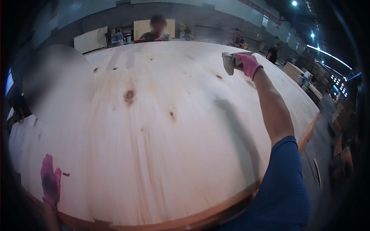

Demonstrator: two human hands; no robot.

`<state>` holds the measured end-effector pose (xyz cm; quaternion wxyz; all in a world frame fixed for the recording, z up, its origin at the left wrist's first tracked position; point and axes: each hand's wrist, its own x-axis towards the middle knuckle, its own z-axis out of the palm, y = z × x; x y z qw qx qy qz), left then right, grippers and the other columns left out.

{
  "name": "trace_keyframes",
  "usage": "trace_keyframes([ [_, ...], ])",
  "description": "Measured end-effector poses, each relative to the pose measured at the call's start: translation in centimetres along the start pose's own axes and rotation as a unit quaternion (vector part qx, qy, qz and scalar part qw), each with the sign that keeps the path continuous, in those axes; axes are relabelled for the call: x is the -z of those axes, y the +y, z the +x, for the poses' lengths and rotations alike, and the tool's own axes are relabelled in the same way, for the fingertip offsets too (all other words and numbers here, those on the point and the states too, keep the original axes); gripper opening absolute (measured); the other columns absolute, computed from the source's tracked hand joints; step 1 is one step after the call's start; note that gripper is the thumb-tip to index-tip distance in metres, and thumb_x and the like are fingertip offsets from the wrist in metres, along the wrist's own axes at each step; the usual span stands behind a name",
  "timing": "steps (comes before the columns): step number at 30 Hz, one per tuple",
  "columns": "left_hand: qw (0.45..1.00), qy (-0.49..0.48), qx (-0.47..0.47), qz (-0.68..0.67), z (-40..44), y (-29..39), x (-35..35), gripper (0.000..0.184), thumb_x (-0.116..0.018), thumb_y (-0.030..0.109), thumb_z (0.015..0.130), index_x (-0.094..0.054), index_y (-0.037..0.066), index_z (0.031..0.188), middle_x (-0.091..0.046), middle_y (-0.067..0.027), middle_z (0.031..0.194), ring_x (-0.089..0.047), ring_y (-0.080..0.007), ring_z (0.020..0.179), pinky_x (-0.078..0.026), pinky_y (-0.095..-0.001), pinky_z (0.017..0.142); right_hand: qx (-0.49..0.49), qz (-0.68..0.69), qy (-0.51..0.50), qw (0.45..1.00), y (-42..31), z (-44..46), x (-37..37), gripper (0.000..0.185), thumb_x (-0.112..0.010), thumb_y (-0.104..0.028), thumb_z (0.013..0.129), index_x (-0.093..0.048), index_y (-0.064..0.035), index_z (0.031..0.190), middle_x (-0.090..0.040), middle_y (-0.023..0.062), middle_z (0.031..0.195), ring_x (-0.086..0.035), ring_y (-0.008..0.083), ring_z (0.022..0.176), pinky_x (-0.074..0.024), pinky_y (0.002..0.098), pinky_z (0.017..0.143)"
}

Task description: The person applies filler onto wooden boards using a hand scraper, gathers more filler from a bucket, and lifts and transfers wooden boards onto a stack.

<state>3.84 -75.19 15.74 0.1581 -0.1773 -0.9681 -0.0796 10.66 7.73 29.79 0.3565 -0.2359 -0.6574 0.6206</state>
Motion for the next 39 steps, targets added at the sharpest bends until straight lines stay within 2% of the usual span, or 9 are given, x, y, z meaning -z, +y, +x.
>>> trace_keyframes([
  [4, 1.0, -0.017, 0.001, -0.01, 0.1, 1.6, 0.8, 0.059, -0.051, -0.003, 0.088, -0.036, -0.006, 0.145, -0.036, -0.0235, 0.152, -0.033, -0.036, 0.143, -0.027, -0.0422, 0.118, -0.084, 0.113, -0.056, 0.988, 12.7, 13.8, 5.2, 0.026, -0.07, -0.02, 0.086, -0.064, -0.0013, 0.103, -0.068, 0.0153, 0.098, -0.069, 0.0264, 0.081, -0.062, 0.0427, 0.074],
  [7, 0.999, -0.023, 0.018, -0.035, 0.2, 2.4, 1.3, 0.064, -0.052, -0.006, 0.083, -0.036, -0.005, 0.145, -0.036, -0.0225, 0.152, -0.032, -0.0359, 0.143, -0.026, -0.0423, 0.118, -0.072, -0.383, 0.035, 0.92, 9.5, 11.0, 1.5, 0.024, -0.074, -0.01, 0.078, -0.065, 0.0042, 0.094, -0.07, 0.017, 0.085, -0.07, 0.0291, 0.063, -0.0605, 0.0396, 0.052],
  [10, 0.999, -0.021, 0.009, -0.026, 0.0, 2.9, 1.5, 0.068, -0.055, -0.007, 0.081, -0.037, -0.003, 0.146, -0.037, -0.0211, 0.152, -0.032, -0.036, 0.143, -0.026, -0.0422, 0.118, -0.018, -0.529, -0.033, 0.848, 8.2, 10.6, -1.6, 0.034, -0.075, -0.024, 0.075, -0.07, 0.0059, 0.092, -0.073, 0.014, 0.088, -0.073, 0.02, 0.075, -0.0604, 0.0328, 0.062],
  [16, 1.0, -0.012, -0.015, 0.024, 0.0, 1.8, 1.2, 0.069, -0.062, 0.002, 0.082, -0.037, -0.002, 0.147, -0.036, -0.0214, 0.152, -0.032, -0.0381, 0.142, -0.026, -0.045, 0.117, -0.009, -0.333, -0.202, 0.921, 8.8, 8.2, -12.1, 0.046, -0.081, -0.016, 0.072, -0.061, 0.0074, 0.107, -0.069, 0.0134, 0.091, -0.07, 0.0244, 0.077, -0.061, 0.0428, 0.058],
  [22, 0.999, -0.019, -0.014, 0.035, 0.1, 2.2, 1.2, 0.067, -0.062, 0.018, 0.089, -0.035, -0.003, 0.147, -0.036, -0.0247, 0.151, -0.032, -0.0416, 0.141, -0.025, -0.0484, 0.116, 0.275, -0.61, -0.287, 0.685, 6.9, 3.4, -21.5, 0.056, -0.081, -0.026, 0.073, -0.061, 0.0089, 0.112, -0.07, 0.0201, 0.093, -0.07, 0.0206, 0.078, -0.0568, 0.0341, 0.067],
  [27, 0.999, -0.016, -0.011, 0.047, 0.0, 2.2, 1.7, 0.063, -0.059, 0.021, 0.093, -0.036, -0.005, 0.145, -0.038, -0.0269, 0.149, -0.035, -0.0426, 0.139, -0.028, -0.0485, 0.115, -0.003, -0.212, -0.362, 0.908, 4.4, -9.2, -21.8, 0.042, -0.078, -0.023, 0.083, -0.063, 0.0035, 0.112, -0.07, 0.0107, 0.096, -0.069, 0.0207, 0.083, -0.0594, 0.0373, 0.07],
  [32, 0.997, 0.004, -0.06, 0.057, -0.2, 1.0, 0.8, 0.061, -0.059, 0.02, 0.093, -0.037, -0.004, 0.145, -0.041, -0.0265, 0.147, -0.038, -0.0421, 0.137, -0.029, -0.0487, 0.114, -0.129, 0.142, -0.317, 0.929, 2.6, -18.3, -20.4, 0.031, -0.07, -0.019, 0.09, -0.065, 0.002, 0.112, -0.069, 0.0084, 0.099, -0.069, 0.0206, 0.084, -0.061, 0.0374, 0.075],
  [34, 0.995, 0.0, -0.095, 0.038, 0.1, -0.1, 1.5, 0.059, -0.06, 0.02, 0.093, -0.039, -0.004, 0.143, -0.043, -0.0257, 0.146, -0.039, -0.0411, 0.137, -0.031, -0.0476, 0.113, -0.01, -0.221, -0.365, 0.904, 2.9, -19.6, -19.4, 0.034, -0.073, -0.023, 0.086, -0.067, 0.0017, 0.108, -0.069, 0.0075, 0.09, -0.068, 0.0179, 0.077, -0.0606, 0.0357, 0.07],
  [39, 0.999, 0.01, -0.046, 0.012, 1.3, -14.3, 1.3, 0.048, -0.054, 0.02, 0.098, -0.046, -0.003, 0.139, -0.047, -0.0238, 0.143, -0.042, -0.036, 0.136, -0.032, -0.0412, 0.114, 0.087, -0.413, -0.346, 0.838, 3.1, -18.0, -23.1, 0.057, -0.082, -0.035, 0.074, -0.061, 0.0106, 0.102, -0.072, 0.017, 0.09, -0.071, 0.0227, 0.082, -0.0575, 0.0336, 0.07],
])
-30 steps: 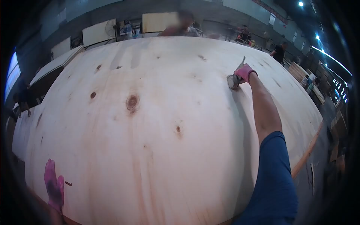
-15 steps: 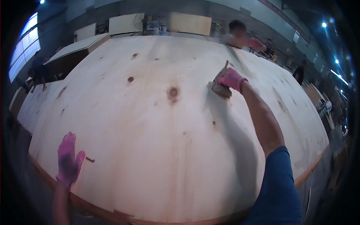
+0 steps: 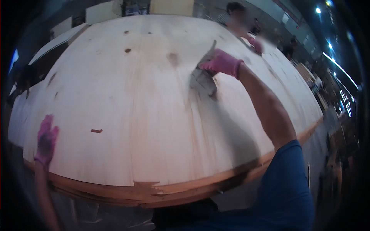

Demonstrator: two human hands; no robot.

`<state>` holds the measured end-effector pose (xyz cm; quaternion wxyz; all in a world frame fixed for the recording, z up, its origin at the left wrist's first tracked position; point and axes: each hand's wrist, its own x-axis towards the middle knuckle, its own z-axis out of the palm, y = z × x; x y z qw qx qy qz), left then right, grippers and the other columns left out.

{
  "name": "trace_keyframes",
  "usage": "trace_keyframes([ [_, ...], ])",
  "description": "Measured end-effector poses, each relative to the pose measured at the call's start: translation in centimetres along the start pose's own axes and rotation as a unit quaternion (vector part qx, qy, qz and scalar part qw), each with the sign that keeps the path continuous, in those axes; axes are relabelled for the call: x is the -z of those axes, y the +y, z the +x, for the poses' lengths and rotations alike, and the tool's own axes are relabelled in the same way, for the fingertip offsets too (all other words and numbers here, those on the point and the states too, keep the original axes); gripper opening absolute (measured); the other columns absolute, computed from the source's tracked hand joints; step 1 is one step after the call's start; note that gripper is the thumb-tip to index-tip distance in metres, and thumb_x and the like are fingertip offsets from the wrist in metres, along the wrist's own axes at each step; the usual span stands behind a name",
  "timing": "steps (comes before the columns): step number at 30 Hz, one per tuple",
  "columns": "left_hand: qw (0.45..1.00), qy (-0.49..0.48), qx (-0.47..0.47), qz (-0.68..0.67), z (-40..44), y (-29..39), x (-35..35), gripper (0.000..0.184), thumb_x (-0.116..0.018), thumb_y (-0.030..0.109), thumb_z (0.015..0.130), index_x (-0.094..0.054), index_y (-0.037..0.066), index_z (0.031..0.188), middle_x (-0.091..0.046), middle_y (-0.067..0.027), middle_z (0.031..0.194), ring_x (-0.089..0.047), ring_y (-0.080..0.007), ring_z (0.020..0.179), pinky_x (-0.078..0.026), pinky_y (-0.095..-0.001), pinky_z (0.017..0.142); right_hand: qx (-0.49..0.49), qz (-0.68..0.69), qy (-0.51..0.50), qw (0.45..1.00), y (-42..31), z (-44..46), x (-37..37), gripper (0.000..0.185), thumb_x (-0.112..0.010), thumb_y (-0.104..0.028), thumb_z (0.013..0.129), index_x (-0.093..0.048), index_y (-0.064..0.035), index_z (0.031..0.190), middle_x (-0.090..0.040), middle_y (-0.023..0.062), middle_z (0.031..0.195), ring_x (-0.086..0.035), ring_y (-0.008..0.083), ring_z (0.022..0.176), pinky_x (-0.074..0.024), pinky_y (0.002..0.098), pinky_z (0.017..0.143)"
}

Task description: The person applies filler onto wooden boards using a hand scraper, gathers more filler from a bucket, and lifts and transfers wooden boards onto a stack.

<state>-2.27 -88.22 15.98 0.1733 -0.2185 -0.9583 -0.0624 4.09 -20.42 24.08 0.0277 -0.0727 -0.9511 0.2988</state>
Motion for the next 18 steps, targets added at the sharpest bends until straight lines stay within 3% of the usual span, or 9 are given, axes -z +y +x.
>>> trace_keyframes([
  [2, 0.999, -0.004, 0.03, 0.045, -1.1, -6.4, -1.5, 0.051, -0.046, 0.026, 0.102, -0.041, -0.003, 0.143, -0.042, -0.0247, 0.147, -0.037, -0.0354, 0.14, -0.029, -0.0419, 0.117, 0.048, -0.111, 0.012, 0.993, 0.3, -3.3, -0.7, 0.053, -0.08, -0.034, 0.077, -0.062, 0.0098, 0.102, -0.072, 0.0197, 0.092, -0.071, 0.0242, 0.082, -0.0561, 0.0341, 0.074],
  [3, 0.987, 0.022, 0.071, -0.141, -1.0, -6.1, -2.4, 0.051, -0.047, 0.026, 0.102, -0.04, -0.003, 0.144, -0.042, -0.0249, 0.147, -0.037, -0.0356, 0.14, -0.029, -0.042, 0.117, 0.076, -0.133, -0.007, 0.988, -0.9, -6.8, -0.8, 0.048, -0.078, -0.032, 0.079, -0.064, 0.0072, 0.104, -0.073, 0.018, 0.093, -0.071, 0.0245, 0.082, -0.0556, 0.0339, 0.075],
  [5, 0.86, 0.068, 0.158, -0.48, -1.1, -6.0, -2.6, 0.053, -0.048, 0.025, 0.102, -0.039, -0.004, 0.144, -0.041, -0.0252, 0.147, -0.037, -0.0359, 0.139, -0.028, -0.0423, 0.117, 0.039, -0.106, -0.087, 0.99, -5.1, -13.9, -0.9, 0.034, -0.075, -0.025, 0.082, -0.071, -0.003, 0.107, -0.074, 0.0112, 0.094, -0.07, 0.0223, 0.079, -0.0553, 0.033, 0.073],
  [7, 0.984, 0.034, 0.034, -0.171, -1.3, -7.7, -3.2, 0.052, -0.052, 0.022, 0.099, -0.04, -0.007, 0.142, -0.043, -0.0262, 0.145, -0.039, -0.0365, 0.138, -0.03, -0.0432, 0.116, 0.166, -0.143, -0.043, 0.975, -3.8, -18.7, -2.5, 0.027, -0.074, -0.021, 0.083, -0.075, -0.0125, 0.109, -0.075, 0.0061, 0.094, -0.069, 0.0172, 0.075, -0.0544, 0.0296, 0.071],
  [9, 0.997, 0.013, -0.043, 0.067, -1.5, -5.8, -1.6, 0.054, -0.054, 0.017, 0.098, -0.037, -0.008, 0.143, -0.041, -0.0258, 0.147, -0.037, -0.0364, 0.14, -0.031, -0.0436, 0.115, 0.174, -0.196, 0.008, 0.965, -7.1, -21.8, -4.9, 0.03, -0.076, -0.019, 0.082, -0.075, -0.0099, 0.11, -0.076, 0.0053, 0.092, -0.067, 0.0121, 0.075, -0.0533, 0.0271, 0.07],
  [12, 0.996, 0.037, -0.078, 0.031, -1.4, -2.7, 0.8, 0.056, -0.058, 0.029, 0.096, -0.045, -0.008, 0.136, -0.049, -0.0299, 0.138, -0.043, -0.0445, 0.131, -0.032, -0.0472, 0.113, -0.075, 0.148, -0.101, 0.981, -11.6, -20.6, -6.1, 0.028, -0.076, -0.017, 0.082, -0.074, -0.0047, 0.107, -0.075, 0.0047, 0.095, -0.067, 0.0112, 0.077, -0.053, 0.0257, 0.07],
  [15, 0.999, -0.026, -0.023, 0.032, 0.1, -7.9, 1.0, 0.061, -0.056, 0.032, 0.097, -0.039, -0.007, 0.141, -0.041, -0.0305, 0.145, -0.038, -0.0444, 0.136, -0.028, -0.0489, 0.114, -0.008, 0.272, -0.037, 0.962, -13.7, -14.8, -7.1, 0.031, -0.077, -0.012, 0.079, -0.071, 0.0027, 0.106, -0.072, 0.0072, 0.093, -0.067, 0.014, 0.081, -0.0538, 0.0277, 0.072],
  [16, 0.995, -0.07, 0.065, 0.033, 0.4, -9.0, 1.8, 0.063, -0.052, 0.032, 0.099, -0.033, -0.004, 0.147, -0.032, -0.0297, 0.151, -0.032, -0.0434, 0.14, -0.025, -0.0497, 0.116, 0.046, 0.328, -0.011, 0.943, -14.3, -11.6, -7.4, 0.031, -0.076, -0.009, 0.08, -0.067, 0.003, 0.107, -0.07, 0.0075, 0.092, -0.068, 0.0154, 0.081, -0.0558, 0.0284, 0.07],
  [18, 0.996, -0.048, 0.045, 0.06, -0.7, -11.0, 0.9, 0.063, -0.05, 0.032, 0.099, -0.031, -0.003, 0.148, -0.031, -0.0285, 0.153, -0.031, -0.0436, 0.14, -0.025, -0.0496, 0.116, 0.061, 0.402, 0.029, 0.913, -15.8, -4.7, -6.7, 0.034, -0.074, -0.013, 0.085, -0.063, 0.0008, 0.114, -0.068, 0.008, 0.098, -0.069, 0.0174, 0.083, -0.059, 0.0325, 0.071],
])
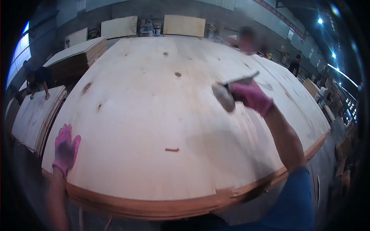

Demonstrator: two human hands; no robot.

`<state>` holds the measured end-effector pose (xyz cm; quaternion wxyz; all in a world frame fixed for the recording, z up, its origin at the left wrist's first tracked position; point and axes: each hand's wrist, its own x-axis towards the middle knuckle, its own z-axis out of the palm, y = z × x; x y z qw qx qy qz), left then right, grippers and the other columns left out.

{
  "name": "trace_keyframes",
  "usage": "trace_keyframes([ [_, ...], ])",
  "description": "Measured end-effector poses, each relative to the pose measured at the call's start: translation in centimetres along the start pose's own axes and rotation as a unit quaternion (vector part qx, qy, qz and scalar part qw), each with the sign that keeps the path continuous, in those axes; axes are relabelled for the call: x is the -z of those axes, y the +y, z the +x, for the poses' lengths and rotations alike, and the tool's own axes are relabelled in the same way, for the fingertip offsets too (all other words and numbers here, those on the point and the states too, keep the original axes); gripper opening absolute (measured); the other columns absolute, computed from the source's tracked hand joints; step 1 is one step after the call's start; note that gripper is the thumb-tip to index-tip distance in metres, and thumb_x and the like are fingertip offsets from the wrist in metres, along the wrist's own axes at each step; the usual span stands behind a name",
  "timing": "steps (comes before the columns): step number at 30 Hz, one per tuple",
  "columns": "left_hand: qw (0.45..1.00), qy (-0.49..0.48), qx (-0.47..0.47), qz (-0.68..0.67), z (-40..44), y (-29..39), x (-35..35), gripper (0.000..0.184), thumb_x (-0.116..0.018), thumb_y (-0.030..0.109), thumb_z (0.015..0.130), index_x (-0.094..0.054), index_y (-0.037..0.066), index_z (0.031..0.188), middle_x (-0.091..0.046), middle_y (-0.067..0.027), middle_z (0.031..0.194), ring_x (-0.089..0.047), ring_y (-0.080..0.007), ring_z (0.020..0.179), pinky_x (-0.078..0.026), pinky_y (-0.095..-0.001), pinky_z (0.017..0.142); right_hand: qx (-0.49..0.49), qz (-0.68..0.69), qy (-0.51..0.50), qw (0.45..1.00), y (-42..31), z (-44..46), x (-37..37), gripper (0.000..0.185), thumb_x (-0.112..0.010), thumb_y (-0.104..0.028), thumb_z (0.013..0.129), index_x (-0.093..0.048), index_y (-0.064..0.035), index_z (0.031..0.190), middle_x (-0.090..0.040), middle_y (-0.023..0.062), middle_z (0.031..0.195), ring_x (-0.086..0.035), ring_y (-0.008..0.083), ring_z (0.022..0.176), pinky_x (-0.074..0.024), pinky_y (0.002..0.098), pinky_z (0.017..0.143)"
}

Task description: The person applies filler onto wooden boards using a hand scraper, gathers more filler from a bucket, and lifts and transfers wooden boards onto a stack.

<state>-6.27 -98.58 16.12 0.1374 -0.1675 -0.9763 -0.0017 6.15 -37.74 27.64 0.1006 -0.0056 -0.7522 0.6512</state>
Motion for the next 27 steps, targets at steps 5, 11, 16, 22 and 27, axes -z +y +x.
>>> trace_keyframes([
  [5, 0.999, -0.003, 0.032, -0.009, 0.1, 1.4, 0.8, 0.063, -0.048, 0.034, 0.1, -0.031, -0.001, 0.149, -0.031, -0.0256, 0.154, -0.029, -0.0435, 0.142, -0.023, -0.0497, 0.116, 0.0, 0.124, 0.075, 0.989, 4.1, 22.0, 4.3, 0.025, -0.066, -0.022, 0.094, -0.066, -0.002, 0.108, -0.069, 0.0117, 0.104, -0.069, 0.0236, 0.092, -0.061, 0.0383, 0.077],
  [11, 0.999, -0.01, 0.04, -0.016, 0.5, 2.5, 2.0, 0.065, -0.05, 0.033, 0.098, -0.03, -0.002, 0.149, -0.031, -0.0262, 0.154, -0.029, -0.0437, 0.142, -0.022, -0.0511, 0.116, -0.16, 0.029, 0.09, 0.983, 10.2, 33.0, 3.6, 0.023, -0.066, -0.023, 0.089, -0.068, -0.002, 0.097, -0.071, 0.0134, 0.09, -0.07, 0.0277, 0.076, -0.0596, 0.0426, 0.077],
  [16, 0.999, -0.019, 0.045, -0.02, 0.4, 2.8, 2.1, 0.067, -0.053, 0.031, 0.096, -0.031, -0.003, 0.149, -0.032, -0.0262, 0.153, -0.029, -0.0445, 0.142, -0.021, -0.0521, 0.116, -0.108, -0.711, -0.002, 0.695, 8.9, 39.8, 1.0, 0.034, -0.062, -0.029, 0.086, -0.071, 0.0015, 0.099, -0.072, 0.0198, 0.1, -0.072, 0.0301, 0.085, -0.0567, 0.0413, 0.083],
  [22, 0.999, -0.025, 0.043, -0.012, 0.6, 2.7, 2.1, 0.07, -0.056, 0.03, 0.094, -0.03, -0.003, 0.149, -0.033, -0.0258, 0.153, -0.029, -0.0444, 0.142, -0.022, -0.0524, 0.116, 0.011, -0.656, 0.142, 0.741, 10.8, 39.5, -3.1, 0.038, -0.066, -0.03, 0.081, -0.07, -0.0023, 0.108, -0.069, 0.0205, 0.111, -0.066, 0.0366, 0.106, -0.0524, 0.0437, 0.091],
  [27, 0.998, -0.013, 0.048, -0.024, 0.5, 2.6, 1.8, 0.069, -0.057, 0.031, 0.094, -0.031, -0.003, 0.148, -0.033, -0.0254, 0.152, -0.028, -0.0434, 0.142, -0.022, -0.0523, 0.115, 0.036, -0.66, 0.05, 0.749, 8.0, 33.7, -3.0, 0.037, -0.071, -0.032, 0.078, -0.072, -0.0033, 0.101, -0.07, 0.021, 0.106, -0.067, 0.0353, 0.101, -0.0541, 0.0414, 0.087],
])
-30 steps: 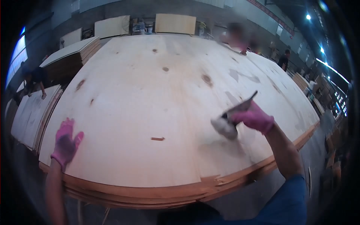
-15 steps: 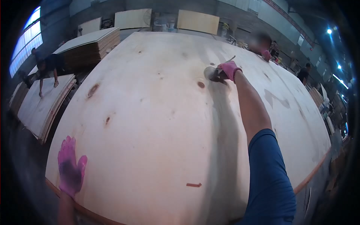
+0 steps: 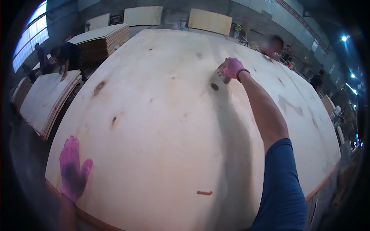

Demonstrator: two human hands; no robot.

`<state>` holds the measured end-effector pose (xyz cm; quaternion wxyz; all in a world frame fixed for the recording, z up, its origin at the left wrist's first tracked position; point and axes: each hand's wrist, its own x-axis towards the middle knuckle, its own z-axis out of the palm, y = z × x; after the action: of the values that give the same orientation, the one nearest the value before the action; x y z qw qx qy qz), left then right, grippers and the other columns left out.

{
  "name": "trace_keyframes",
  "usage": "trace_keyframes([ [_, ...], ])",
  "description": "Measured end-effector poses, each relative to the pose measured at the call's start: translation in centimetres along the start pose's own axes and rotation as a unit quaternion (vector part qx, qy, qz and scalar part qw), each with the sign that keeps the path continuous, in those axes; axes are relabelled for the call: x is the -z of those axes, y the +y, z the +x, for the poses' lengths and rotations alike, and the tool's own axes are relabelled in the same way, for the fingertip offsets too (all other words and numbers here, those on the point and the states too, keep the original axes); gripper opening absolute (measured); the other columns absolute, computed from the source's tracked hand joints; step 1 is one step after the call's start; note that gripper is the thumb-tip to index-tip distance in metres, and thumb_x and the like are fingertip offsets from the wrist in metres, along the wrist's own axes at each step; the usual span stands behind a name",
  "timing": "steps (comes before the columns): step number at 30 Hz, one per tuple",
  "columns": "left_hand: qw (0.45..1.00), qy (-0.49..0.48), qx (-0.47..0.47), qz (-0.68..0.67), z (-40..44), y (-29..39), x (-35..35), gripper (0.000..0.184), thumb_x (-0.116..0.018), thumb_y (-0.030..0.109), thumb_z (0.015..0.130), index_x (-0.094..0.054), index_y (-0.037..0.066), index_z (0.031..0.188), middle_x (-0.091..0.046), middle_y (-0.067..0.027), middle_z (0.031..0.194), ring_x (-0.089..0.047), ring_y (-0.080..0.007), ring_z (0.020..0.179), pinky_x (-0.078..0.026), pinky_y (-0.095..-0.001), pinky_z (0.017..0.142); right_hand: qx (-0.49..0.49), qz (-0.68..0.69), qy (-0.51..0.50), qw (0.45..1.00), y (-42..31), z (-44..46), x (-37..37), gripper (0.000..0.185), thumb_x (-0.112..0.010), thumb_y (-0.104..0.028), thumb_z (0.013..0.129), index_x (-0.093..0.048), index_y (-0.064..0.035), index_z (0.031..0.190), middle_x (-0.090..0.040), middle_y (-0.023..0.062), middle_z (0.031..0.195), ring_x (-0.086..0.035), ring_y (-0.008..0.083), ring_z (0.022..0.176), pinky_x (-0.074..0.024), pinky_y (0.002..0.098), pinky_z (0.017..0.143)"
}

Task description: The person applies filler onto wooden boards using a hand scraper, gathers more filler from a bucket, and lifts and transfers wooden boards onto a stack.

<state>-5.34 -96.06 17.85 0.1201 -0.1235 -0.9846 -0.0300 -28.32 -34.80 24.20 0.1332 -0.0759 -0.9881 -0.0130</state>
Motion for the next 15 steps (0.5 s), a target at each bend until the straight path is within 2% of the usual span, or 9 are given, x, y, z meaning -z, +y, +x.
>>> trace_keyframes([
  [2, 1.0, 0.004, 0.002, 0.009, 0.2, -0.4, -0.5, 0.068, -0.056, 0.032, 0.094, -0.032, -0.003, 0.147, -0.033, -0.0255, 0.152, -0.028, -0.0429, 0.142, -0.023, -0.0522, 0.115, 0.019, -0.005, 0.012, 1.0, 0.8, -3.4, 0.5, 0.034, -0.071, -0.032, 0.078, -0.074, -0.0055, 0.099, -0.071, 0.0192, 0.102, -0.068, 0.0338, 0.098, -0.0549, 0.04, 0.084],
  [3, 1.0, 0.008, 0.003, 0.003, 0.1, -0.4, -0.6, 0.068, -0.056, 0.033, 0.095, -0.032, -0.003, 0.147, -0.033, -0.0254, 0.152, -0.028, -0.0425, 0.142, -0.023, -0.0522, 0.115, 0.121, 0.018, 0.003, 0.992, 1.2, -5.8, 1.1, 0.027, -0.069, -0.029, 0.079, -0.076, -0.0108, 0.097, -0.072, 0.0155, 0.097, -0.069, 0.0318, 0.093, -0.0554, 0.0391, 0.081],
  [4, 1.0, 0.01, 0.002, -0.003, 0.1, -0.6, -0.6, 0.069, -0.056, 0.034, 0.095, -0.032, -0.003, 0.147, -0.033, -0.0254, 0.152, -0.028, -0.042, 0.142, -0.023, -0.0522, 0.115, 0.171, 0.011, 0.014, 0.985, 1.2, -8.1, 1.4, 0.025, -0.067, -0.028, 0.081, -0.077, -0.017, 0.101, -0.073, 0.0115, 0.093, -0.068, 0.0306, 0.087, -0.0552, 0.0398, 0.077],
  [6, 1.0, 0.016, 0.004, -0.01, 0.3, -0.7, -0.9, 0.069, -0.057, 0.035, 0.095, -0.032, -0.003, 0.147, -0.033, -0.0255, 0.152, -0.028, -0.0414, 0.142, -0.023, -0.0522, 0.115, 0.131, 0.037, -0.029, 0.99, 0.0, -13.3, 3.0, 0.028, -0.064, -0.03, 0.081, -0.077, -0.0139, 0.101, -0.071, 0.0136, 0.103, -0.066, 0.0324, 0.099, -0.0509, 0.0402, 0.09],
  [9, 0.999, 0.034, -0.013, -0.003, 0.3, -1.4, -1.2, 0.068, -0.058, 0.035, 0.095, -0.034, -0.004, 0.145, -0.036, -0.0264, 0.15, -0.031, -0.0416, 0.141, -0.024, -0.0519, 0.115, 0.131, 0.062, -0.026, 0.989, -2.3, -21.5, 5.1, 0.029, -0.064, -0.031, 0.083, -0.076, -0.0146, 0.104, -0.072, 0.0132, 0.1, -0.065, 0.0316, 0.1, -0.0488, 0.0394, 0.092],
  [11, 0.997, 0.059, -0.052, 0.005, 0.1, -2.1, -1.5, 0.066, -0.059, 0.034, 0.094, -0.039, -0.005, 0.143, -0.04, -0.0276, 0.147, -0.036, -0.0426, 0.138, -0.027, -0.0509, 0.114, 0.099, 0.078, -0.041, 0.991, -3.7, -26.7, 6.2, 0.03, -0.065, -0.034, 0.084, -0.076, -0.015, 0.105, -0.071, 0.0134, 0.1, -0.064, 0.0318, 0.103, -0.047, 0.0391, 0.094],
  [12, 0.993, 0.063, -0.103, -0.006, 0.0, -3.0, -1.5, 0.063, -0.06, 0.031, 0.094, -0.041, -0.006, 0.14, -0.043, -0.028, 0.144, -0.039, -0.0436, 0.136, -0.03, -0.05, 0.113, 0.083, 0.085, -0.049, 0.992, -4.4, -29.3, 6.8, 0.031, -0.065, -0.035, 0.084, -0.076, -0.0151, 0.105, -0.071, 0.0135, 0.101, -0.063, 0.0318, 0.104, -0.0461, 0.039, 0.095],
  [15, 0.97, 0.068, -0.225, -0.066, 0.7, -7.2, 0.6, 0.055, -0.063, 0.025, 0.092, -0.049, -0.009, 0.133, -0.053, -0.0294, 0.133, -0.047, -0.0457, 0.129, -0.038, -0.047, 0.108, 0.129, 0.009, -0.003, 0.992, -7.3, -37.3, 9.3, 0.023, -0.067, -0.028, 0.089, -0.076, -0.0148, 0.104, -0.073, 0.011, 0.092, -0.068, 0.0281, 0.084, -0.0519, 0.0351, 0.078],
])
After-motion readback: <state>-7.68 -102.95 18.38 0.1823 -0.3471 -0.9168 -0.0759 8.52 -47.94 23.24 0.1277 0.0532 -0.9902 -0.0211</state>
